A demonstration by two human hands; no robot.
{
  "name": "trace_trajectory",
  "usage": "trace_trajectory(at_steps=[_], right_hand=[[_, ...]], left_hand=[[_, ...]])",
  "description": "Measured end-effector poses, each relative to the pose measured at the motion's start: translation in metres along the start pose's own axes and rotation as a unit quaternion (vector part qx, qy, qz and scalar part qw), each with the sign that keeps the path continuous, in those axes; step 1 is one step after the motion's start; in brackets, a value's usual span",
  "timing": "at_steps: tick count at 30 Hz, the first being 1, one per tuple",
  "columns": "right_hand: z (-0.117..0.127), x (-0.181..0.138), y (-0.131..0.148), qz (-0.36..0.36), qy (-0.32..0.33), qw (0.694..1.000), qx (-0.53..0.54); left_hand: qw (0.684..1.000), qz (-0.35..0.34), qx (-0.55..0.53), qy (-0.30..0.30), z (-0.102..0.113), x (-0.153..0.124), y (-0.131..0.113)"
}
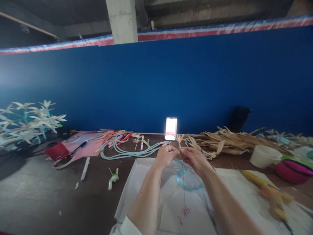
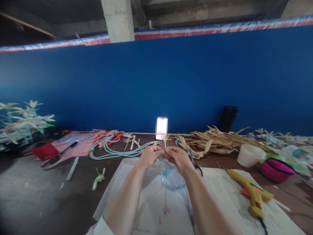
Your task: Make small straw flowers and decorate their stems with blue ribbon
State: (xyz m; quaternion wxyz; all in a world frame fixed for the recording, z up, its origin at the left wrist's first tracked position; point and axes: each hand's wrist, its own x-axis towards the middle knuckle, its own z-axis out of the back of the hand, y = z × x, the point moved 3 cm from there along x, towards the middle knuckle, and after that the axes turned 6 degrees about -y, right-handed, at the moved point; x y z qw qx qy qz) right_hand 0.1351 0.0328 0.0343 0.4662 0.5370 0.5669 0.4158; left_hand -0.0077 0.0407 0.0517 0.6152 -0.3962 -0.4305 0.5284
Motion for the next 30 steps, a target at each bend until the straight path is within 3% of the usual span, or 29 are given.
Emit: trace_trajectory(at_steps=[10, 24, 30], right_hand=[[-0.003, -0.001, 0.002, 0.01, 0.013, 1.0, -0.002], [-0.001, 0.003, 0.004, 0.034, -0.026, 0.998, -0.05], [0.003, 0.004, 0.0, 0.021, -0.026, 0.999, -0.03]], left_hand=[[1.0, -0.017, 0.012, -0.021, 0.001, 0.0, -0.002], [0.996, -0.086, 0.037, -0.014, -0.001, -0.006, -0.011], [0.998, -0.055, 0.033, -0.01, -0.002, -0.005, -0.007]])
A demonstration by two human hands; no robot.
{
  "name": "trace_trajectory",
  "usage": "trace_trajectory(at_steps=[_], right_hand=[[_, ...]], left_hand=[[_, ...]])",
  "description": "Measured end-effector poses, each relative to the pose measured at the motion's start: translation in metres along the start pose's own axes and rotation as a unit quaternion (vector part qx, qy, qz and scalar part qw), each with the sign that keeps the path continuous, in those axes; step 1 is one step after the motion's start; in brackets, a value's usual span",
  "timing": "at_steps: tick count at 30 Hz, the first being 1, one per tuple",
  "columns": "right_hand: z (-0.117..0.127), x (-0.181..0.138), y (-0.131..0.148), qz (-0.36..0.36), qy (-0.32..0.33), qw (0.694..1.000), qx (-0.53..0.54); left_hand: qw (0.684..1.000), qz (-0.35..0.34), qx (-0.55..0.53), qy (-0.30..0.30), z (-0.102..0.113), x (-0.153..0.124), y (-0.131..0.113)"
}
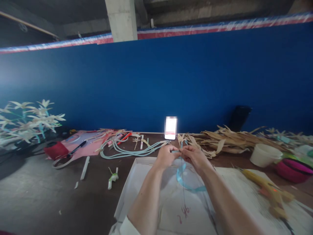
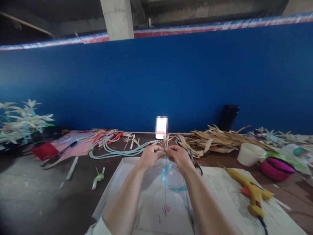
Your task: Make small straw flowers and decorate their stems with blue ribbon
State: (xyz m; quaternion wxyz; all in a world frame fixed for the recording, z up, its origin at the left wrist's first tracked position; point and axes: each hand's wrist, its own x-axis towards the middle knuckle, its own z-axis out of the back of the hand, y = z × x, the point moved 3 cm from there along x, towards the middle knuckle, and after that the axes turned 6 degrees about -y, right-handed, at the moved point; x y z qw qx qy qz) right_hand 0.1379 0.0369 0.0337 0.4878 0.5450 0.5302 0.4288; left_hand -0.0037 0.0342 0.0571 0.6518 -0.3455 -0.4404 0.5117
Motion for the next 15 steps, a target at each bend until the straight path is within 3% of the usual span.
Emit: trace_trajectory(at_steps=[8, 15], right_hand=[[0.0033, -0.0043, -0.0031, -0.088, 0.065, 0.989, 0.095], [0.002, -0.0046, -0.0035, -0.077, 0.073, 0.988, 0.114]], left_hand=[[1.0, -0.019, -0.007, -0.005, -0.0047, -0.0006, -0.0021], [0.999, 0.003, -0.046, -0.009, -0.0038, 0.0004, -0.0003]])
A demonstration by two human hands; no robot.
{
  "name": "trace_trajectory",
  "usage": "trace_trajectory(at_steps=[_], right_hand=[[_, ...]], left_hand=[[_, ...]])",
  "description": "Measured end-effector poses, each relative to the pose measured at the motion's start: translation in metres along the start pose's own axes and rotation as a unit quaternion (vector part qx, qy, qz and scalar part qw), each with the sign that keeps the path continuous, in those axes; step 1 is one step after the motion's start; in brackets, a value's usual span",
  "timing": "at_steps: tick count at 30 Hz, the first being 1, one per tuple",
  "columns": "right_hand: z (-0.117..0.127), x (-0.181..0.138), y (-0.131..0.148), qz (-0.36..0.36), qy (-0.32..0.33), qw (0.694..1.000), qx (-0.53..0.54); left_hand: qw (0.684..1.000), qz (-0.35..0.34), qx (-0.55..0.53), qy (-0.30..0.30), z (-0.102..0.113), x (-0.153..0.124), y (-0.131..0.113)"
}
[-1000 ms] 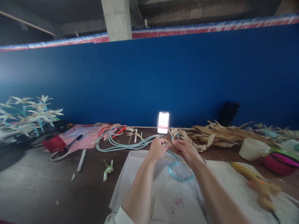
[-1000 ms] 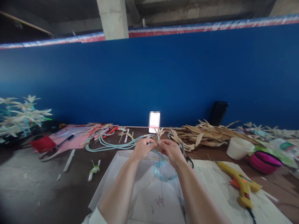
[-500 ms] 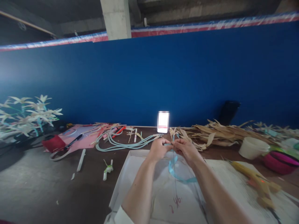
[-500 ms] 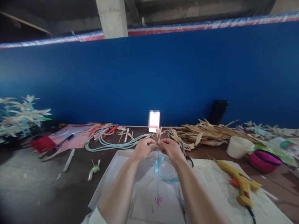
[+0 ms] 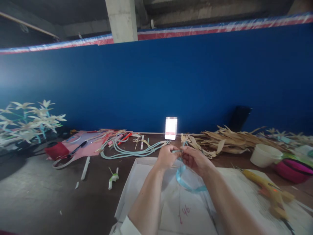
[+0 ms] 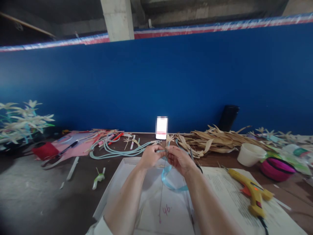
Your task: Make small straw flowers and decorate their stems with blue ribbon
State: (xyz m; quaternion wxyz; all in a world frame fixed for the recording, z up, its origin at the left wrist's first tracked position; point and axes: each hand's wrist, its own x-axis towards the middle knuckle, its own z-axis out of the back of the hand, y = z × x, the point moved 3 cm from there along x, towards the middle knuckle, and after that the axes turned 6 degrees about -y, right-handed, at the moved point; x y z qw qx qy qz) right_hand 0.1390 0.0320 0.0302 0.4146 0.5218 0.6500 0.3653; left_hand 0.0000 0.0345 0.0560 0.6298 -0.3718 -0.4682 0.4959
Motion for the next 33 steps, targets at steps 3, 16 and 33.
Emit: trace_trajectory(at_steps=[3, 16, 33], right_hand=[[0.0, -0.001, 0.001, 0.0, 0.005, 1.0, -0.019], [-0.005, -0.002, 0.011, 0.095, -0.108, 0.969, -0.2], [0.008, 0.008, 0.008, 0.137, -0.097, 0.939, -0.299]], left_hand=[[0.999, 0.021, -0.027, 0.0, 0.002, 0.002, 0.005], [0.998, 0.014, 0.048, -0.024, -0.001, 0.002, 0.008], [0.986, -0.072, 0.144, -0.042, 0.004, 0.002, 0.001]])
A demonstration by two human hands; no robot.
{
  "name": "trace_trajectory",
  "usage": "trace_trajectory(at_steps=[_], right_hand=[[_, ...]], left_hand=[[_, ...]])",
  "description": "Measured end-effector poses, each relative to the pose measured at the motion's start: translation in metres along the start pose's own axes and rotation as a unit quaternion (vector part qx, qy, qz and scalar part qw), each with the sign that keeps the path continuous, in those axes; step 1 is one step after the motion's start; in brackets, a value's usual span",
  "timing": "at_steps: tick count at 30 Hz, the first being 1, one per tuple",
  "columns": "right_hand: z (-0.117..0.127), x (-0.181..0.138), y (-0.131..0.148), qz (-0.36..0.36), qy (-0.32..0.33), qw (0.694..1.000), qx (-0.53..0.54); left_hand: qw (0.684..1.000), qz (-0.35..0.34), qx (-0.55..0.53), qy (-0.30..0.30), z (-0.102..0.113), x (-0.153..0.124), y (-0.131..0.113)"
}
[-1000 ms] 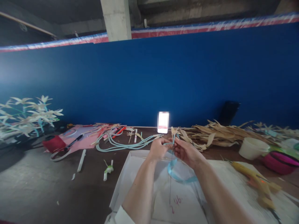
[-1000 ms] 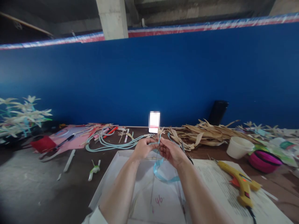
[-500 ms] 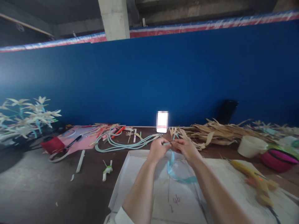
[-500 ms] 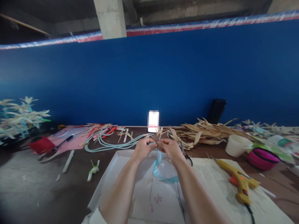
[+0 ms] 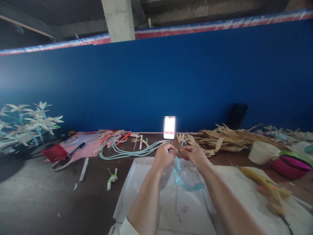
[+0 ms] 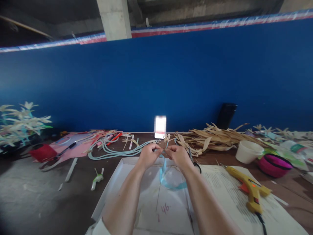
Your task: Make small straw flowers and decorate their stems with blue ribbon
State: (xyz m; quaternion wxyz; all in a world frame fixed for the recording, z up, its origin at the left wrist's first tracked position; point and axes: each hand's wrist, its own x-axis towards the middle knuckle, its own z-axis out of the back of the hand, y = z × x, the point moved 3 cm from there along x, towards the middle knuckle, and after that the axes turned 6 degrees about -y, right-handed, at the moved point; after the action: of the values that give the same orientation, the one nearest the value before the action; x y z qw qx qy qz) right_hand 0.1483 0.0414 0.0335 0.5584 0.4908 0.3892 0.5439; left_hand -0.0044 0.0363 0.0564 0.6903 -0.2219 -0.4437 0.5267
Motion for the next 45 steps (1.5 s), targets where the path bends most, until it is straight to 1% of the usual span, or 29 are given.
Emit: trace_trajectory(at_steps=[4, 10, 15, 19, 22, 26, 29, 32, 35, 39, 45], right_hand=[[-0.001, -0.003, 0.004, -0.022, -0.01, 1.0, 0.012], [-0.003, -0.008, 0.013, -0.042, -0.002, 0.997, 0.057], [-0.003, -0.009, 0.014, -0.061, -0.008, 0.996, 0.068], [-0.002, -0.008, 0.014, -0.052, -0.002, 0.997, 0.058], [-0.002, -0.008, 0.014, -0.045, 0.008, 0.997, 0.063], [-0.002, -0.009, 0.016, -0.046, 0.01, 0.995, 0.086], [-0.002, -0.01, 0.016, -0.051, 0.01, 0.993, 0.107], [-0.004, -0.01, 0.016, -0.053, 0.016, 0.99, 0.128], [-0.006, -0.009, 0.014, -0.052, 0.025, 0.989, 0.133], [-0.007, -0.009, 0.012, -0.048, 0.012, 0.991, 0.126], [-0.005, -0.006, 0.009, -0.021, -0.007, 0.994, 0.108]], left_hand=[[1.0, -0.012, -0.001, 0.001, 0.0, 0.0, -0.001], [1.0, -0.005, -0.019, 0.006, 0.0, 0.0, -0.001], [0.999, 0.007, -0.045, 0.016, 0.001, 0.0, -0.001], [0.998, 0.004, -0.065, 0.027, 0.001, 0.0, -0.002], [0.995, 0.014, -0.093, 0.042, 0.002, 0.0, -0.001], [0.986, 0.042, -0.142, 0.072, 0.002, -0.001, -0.001], [0.977, 0.079, -0.175, 0.091, 0.002, -0.003, 0.0], [0.973, 0.102, -0.185, 0.097, 0.001, -0.004, -0.001], [0.978, 0.093, -0.166, 0.084, 0.0, -0.005, -0.001], [0.982, 0.095, -0.151, 0.066, -0.002, -0.004, 0.001], [0.98, 0.077, -0.164, 0.079, -0.002, -0.005, -0.001]])
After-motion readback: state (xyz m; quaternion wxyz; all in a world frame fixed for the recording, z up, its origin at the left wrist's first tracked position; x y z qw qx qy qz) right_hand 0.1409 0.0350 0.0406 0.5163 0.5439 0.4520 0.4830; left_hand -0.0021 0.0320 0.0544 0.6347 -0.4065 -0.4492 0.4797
